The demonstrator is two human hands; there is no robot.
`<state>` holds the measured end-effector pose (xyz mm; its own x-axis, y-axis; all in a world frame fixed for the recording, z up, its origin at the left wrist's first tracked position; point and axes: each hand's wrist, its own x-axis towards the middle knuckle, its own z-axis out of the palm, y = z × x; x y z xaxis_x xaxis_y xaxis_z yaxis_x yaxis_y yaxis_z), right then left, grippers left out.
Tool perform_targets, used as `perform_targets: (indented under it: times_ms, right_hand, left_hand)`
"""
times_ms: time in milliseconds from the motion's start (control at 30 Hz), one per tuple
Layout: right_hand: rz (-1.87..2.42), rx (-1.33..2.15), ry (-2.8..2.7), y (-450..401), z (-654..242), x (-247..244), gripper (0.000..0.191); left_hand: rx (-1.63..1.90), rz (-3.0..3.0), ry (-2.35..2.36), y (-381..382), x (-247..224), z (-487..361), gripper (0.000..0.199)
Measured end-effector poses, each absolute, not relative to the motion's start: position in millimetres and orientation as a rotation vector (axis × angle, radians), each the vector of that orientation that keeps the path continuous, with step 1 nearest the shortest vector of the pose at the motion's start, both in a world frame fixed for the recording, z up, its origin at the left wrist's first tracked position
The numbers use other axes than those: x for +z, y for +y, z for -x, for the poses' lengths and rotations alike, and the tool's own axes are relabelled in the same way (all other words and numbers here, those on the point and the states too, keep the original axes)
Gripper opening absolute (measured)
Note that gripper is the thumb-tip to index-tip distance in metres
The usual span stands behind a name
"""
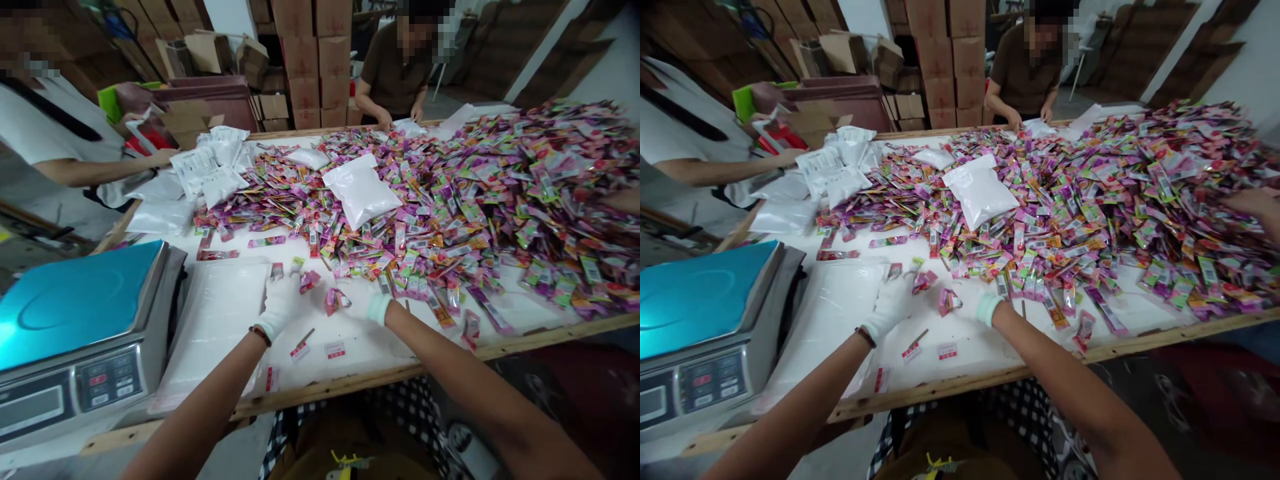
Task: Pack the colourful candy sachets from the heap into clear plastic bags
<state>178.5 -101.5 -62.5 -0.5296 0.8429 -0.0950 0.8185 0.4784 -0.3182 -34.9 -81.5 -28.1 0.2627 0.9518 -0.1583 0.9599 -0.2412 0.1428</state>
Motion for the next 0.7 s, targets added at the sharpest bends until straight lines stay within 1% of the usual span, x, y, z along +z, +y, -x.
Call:
perform_targets:
  times_ms: [100, 200, 267, 367, 467, 533, 600, 700]
  right_hand:
    - [1.417, 0.571, -2.672, -136, -202, -64, 0.040]
    - [1.438, 0.713, -2.573, -169, -233, -50, 0.038]
    - [1.611, 0.786, -2.370, -177, -245, -37, 0.036]
    - [1.852, 0.759, -2.063, -168, -240, -26, 0.039]
    - [2.101, 0.687, -2.025, -149, -218, -35, 0.038]
    - [2.236, 0.602, -2.096, -143, -206, -48, 0.033]
    - [2.184, 0.503, -2.221, -146, -200, -59, 0.032]
    - [1.909, 0.451, -2.447, -161, -203, -61, 0.035]
  left_hand:
    - [-0.058, -2.444, 1.694, -108, -38, 29, 0.026]
    - [0.018, -2.491, 1.580, -128, -38, 26, 0.029]
    - [0.039, -2.419, 1.655, -128, -32, 24, 0.030]
    - [0.018, -2.264, 1.841, -108, -28, 19, 0.031]
    - [-0.045, -2.228, 1.847, -83, -36, 14, 0.036]
    - [-0.124, -2.237, 1.824, -75, -45, 13, 0.035]
    - [-0.180, -2.245, 1.810, -79, -52, 15, 0.030]
    - [-0.228, -2.345, 1.747, -103, -52, 21, 0.026]
